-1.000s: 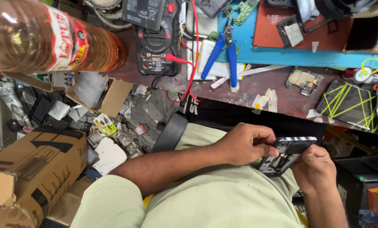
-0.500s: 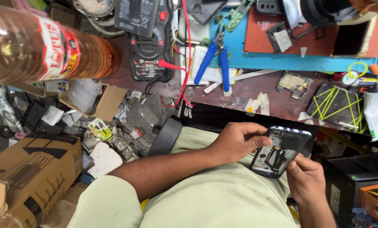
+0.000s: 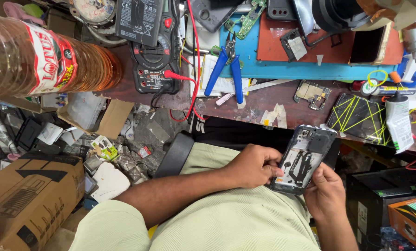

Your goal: The person sits at a cluttered repair workbench and disassembles a smartphone, removing its back cover and internal components by hand. They pick up a small component, apply adhesive from a glue tube to it, press the part into the phone, and use a screwdriver on the phone's interior.

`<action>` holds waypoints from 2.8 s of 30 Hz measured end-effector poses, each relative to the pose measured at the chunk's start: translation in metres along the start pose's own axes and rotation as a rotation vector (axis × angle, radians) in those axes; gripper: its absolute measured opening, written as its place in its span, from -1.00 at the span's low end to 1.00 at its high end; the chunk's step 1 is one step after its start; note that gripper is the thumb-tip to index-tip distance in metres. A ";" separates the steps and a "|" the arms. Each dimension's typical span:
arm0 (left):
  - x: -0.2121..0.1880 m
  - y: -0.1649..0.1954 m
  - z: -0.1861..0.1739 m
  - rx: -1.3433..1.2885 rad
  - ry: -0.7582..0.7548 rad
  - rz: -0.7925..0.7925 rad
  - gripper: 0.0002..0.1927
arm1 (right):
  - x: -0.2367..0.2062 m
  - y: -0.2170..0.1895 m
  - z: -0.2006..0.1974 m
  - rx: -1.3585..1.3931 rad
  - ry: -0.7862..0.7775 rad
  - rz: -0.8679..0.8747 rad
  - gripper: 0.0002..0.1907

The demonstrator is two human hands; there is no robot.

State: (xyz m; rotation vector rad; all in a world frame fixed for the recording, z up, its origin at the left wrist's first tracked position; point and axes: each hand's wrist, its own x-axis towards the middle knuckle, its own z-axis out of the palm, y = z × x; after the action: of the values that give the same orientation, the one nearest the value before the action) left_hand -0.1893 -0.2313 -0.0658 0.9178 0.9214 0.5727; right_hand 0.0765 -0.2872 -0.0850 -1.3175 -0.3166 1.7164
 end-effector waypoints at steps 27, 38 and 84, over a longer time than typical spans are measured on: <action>-0.020 0.029 -0.022 -0.154 0.183 0.463 -0.76 | -0.052 -0.082 0.117 -1.295 -0.146 -0.714 -0.68; -0.019 0.024 -0.017 -0.088 0.236 0.616 -0.75 | -0.053 -0.077 0.106 -1.249 -0.095 -0.882 -0.76; -0.027 0.074 -0.036 0.518 0.451 -0.024 0.05 | 0.031 -0.022 0.065 -0.120 0.019 0.037 -0.55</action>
State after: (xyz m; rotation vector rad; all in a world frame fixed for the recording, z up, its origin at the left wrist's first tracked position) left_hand -0.2372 -0.1993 -0.0007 1.2633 1.5311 0.5384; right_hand 0.0317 -0.2306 -0.0644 -1.4332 -0.3917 1.7370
